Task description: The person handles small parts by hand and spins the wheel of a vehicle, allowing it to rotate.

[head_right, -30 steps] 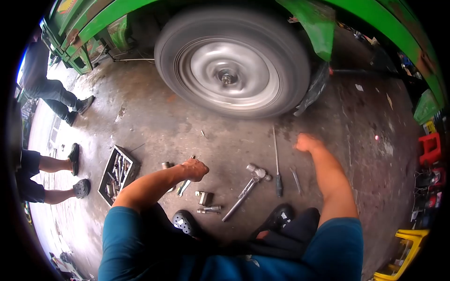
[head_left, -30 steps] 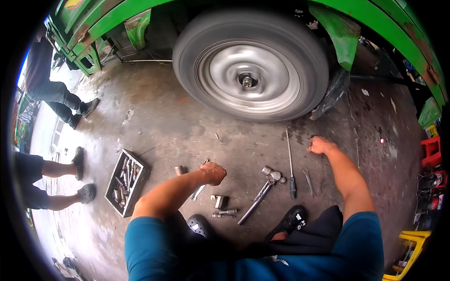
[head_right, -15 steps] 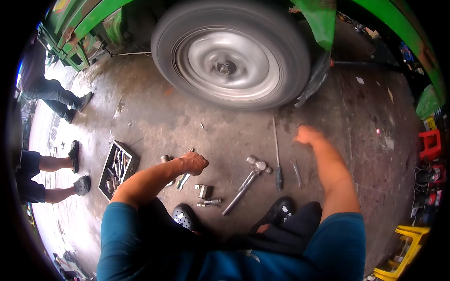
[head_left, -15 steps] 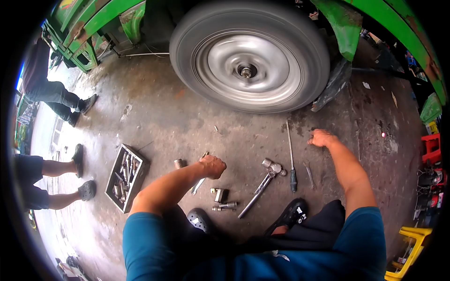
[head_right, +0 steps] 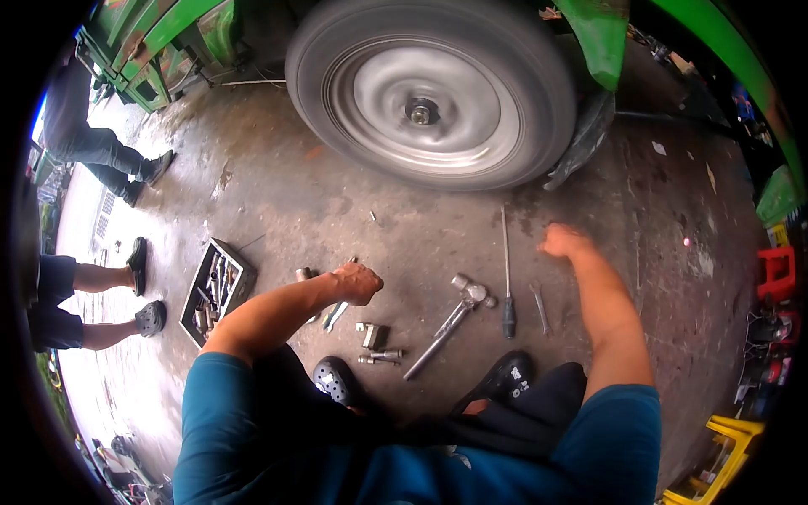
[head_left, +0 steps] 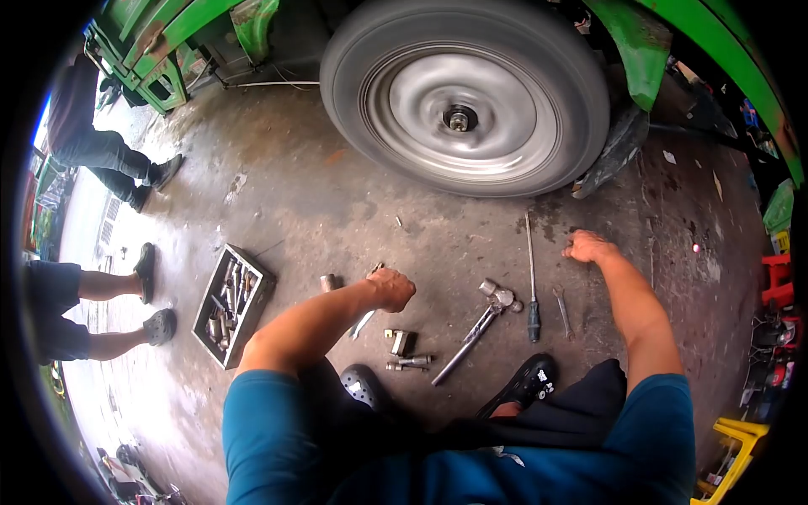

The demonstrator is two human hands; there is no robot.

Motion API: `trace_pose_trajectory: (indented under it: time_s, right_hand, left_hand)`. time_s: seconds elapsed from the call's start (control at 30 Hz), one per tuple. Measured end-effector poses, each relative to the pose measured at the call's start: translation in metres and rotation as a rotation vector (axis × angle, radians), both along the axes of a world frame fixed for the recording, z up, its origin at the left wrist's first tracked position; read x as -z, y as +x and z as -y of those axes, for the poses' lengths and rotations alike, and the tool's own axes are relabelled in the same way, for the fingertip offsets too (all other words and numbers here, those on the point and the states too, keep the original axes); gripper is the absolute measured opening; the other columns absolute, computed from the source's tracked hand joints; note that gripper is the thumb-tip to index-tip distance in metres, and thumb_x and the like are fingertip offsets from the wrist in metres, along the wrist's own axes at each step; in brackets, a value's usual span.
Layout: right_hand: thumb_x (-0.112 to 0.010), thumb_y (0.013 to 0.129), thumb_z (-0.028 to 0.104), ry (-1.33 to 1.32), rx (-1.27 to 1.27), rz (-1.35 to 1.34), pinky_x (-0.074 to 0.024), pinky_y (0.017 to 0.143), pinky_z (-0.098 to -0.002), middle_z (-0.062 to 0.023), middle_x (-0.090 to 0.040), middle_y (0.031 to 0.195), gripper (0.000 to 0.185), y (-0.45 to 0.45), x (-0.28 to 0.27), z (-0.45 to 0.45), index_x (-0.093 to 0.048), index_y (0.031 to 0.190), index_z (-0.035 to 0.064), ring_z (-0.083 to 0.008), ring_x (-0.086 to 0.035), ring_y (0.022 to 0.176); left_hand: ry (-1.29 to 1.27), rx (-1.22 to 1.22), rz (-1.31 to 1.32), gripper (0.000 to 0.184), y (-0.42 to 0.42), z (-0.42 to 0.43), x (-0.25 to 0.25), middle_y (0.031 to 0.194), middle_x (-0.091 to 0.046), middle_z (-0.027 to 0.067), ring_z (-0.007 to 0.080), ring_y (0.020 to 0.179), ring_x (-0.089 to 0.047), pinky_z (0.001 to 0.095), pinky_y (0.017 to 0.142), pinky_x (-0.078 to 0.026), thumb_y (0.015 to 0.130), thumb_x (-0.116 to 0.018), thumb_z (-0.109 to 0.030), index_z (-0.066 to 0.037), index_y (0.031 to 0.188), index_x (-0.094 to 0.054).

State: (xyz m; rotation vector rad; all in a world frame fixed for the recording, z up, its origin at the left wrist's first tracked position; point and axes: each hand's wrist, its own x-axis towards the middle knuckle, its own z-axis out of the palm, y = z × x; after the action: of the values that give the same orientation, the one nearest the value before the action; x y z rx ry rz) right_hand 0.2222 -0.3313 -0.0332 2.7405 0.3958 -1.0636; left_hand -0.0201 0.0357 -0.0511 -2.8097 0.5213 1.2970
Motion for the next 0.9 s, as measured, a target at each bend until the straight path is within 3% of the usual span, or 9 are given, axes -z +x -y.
trace_pose_trajectory:
  time_s: [0.33,0.9]
  right_hand:
    - [-0.065,0.082,0.039,0.019,0.004,-0.013,-0.0371,0.105,-0.0408,-0.0159,-0.053,0.133,0.056,-0.003,-0.008,-0.004,-0.057,0.128,0.0078,-0.0319,-0.047,0.127]
    - [-0.066,0.082,0.038,0.004,-0.024,-0.058,-0.0363,0.106,-0.0400,-0.0158,-0.051,0.136,0.059,0.002,-0.004,-0.008,-0.054,0.130,0.0059,-0.0308,-0.045,0.129]
  left_hand:
    - [0.000,0.003,-0.010,0.028,0.002,0.002,-0.012,0.108,-0.067,0.0160,0.0311,0.106,-0.063,0.0375,0.088,-0.051,0.083,-0.053,-0.010,-0.004,0.107,-0.065]
    - [-0.009,0.018,-0.002,0.028,0.001,-0.001,0.002,0.106,-0.067,0.0167,0.0328,0.103,-0.064,0.0410,0.084,-0.052,0.082,-0.051,-0.008,-0.005,0.107,-0.064]
